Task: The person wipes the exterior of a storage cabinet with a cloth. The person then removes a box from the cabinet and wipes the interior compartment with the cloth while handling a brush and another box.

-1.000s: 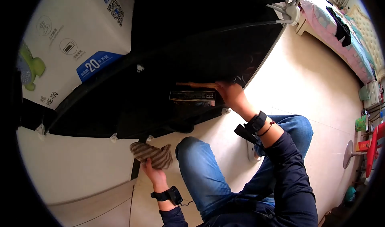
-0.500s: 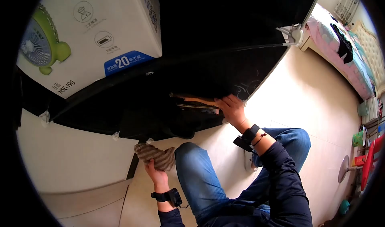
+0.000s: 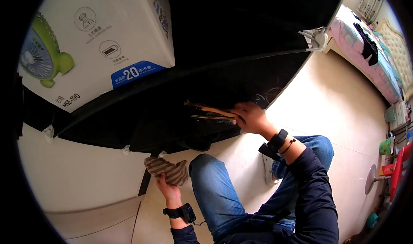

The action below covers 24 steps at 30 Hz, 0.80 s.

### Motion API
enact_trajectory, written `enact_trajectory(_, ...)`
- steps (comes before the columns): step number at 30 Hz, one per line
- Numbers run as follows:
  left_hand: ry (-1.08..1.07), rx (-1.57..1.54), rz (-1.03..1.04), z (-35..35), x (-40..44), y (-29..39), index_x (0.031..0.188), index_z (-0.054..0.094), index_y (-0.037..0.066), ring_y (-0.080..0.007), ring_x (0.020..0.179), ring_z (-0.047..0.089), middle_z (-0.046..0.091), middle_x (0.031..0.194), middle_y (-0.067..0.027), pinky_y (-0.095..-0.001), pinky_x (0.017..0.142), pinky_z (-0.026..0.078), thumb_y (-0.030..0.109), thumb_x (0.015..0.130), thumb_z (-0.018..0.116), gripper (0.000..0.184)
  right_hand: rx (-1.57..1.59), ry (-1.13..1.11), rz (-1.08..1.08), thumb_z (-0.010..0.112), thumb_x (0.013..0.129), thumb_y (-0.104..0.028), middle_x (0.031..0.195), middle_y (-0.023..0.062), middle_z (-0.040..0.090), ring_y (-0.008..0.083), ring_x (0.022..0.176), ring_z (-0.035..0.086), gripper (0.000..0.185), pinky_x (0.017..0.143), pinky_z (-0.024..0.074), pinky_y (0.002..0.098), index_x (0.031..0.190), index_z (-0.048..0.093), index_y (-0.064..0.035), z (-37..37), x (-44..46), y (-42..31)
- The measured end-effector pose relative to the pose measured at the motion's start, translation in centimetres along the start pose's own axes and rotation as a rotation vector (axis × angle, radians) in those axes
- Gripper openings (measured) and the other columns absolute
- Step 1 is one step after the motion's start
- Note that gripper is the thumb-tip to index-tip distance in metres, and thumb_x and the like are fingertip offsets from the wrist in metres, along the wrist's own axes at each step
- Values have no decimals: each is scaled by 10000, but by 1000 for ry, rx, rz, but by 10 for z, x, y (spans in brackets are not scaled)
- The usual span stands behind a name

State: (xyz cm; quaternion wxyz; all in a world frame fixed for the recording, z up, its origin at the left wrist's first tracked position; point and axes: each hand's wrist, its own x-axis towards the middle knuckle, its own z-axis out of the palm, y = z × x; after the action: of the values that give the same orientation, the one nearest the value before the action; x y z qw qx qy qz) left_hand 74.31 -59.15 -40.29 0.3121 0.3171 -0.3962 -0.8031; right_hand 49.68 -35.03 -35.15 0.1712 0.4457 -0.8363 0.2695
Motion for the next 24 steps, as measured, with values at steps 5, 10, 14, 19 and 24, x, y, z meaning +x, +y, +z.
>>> enact_trajectory(5, -34, 1, -7, -3, 3, -1, 1126, 375, 15, -233, 996, 454, 449, 1101, -98, -358, 856, 369, 118, 797, 460, 355, -73, -275, 66, 614, 581, -181, 868, 101, 550, 275, 751, 536, 389, 655, 444, 319, 935, 533, -42, -9, 18, -16)
enact_trajectory(10, -5, -20, -42, -4, 5, -5, 1123, 380, 7, -215, 976, 456, 458, 1088, -88, -324, 861, 354, 92, 782, 462, 360, -51, -426, 140, 640, 613, -286, 889, 171, 538, 326, 792, 525, 518, 686, 431, 361, 1015, 471, -6, -5, 45, -40)
enact_trajectory(14, 35, -8, -68, -7, 4, -8, 1125, 368, 8, -204, 993, 436, 443, 1097, -87, -315, 871, 341, 97, 778, 470, 372, -197, -553, 231, 645, 633, -327, 823, 156, 565, 295, 722, 554, 597, 631, 453, 345, 1094, 421, -21, 22, 57, -33)
enact_trajectory(19, 23, -22, -30, -1, 3, -1, 1092, 403, 14, -208, 960, 473, 474, 1064, -83, -339, 840, 386, 47, 772, 460, 327, -160, -645, 306, 635, 651, -317, 756, 144, 569, 299, 677, 553, 556, 595, 449, 352, 1082, 432, -32, 21, 53, -29)
enact_trajectory(24, 20, 30, 79, 1, 13, 15, 1095, 401, 11, -180, 951, 473, 482, 1047, -77, -305, 831, 378, 43, 782, 456, 319, -55, -325, 163, 635, 654, -289, 807, 155, 562, 295, 740, 537, 468, 636, 432, 349, 1016, 485, -33, 15, 34, -24)
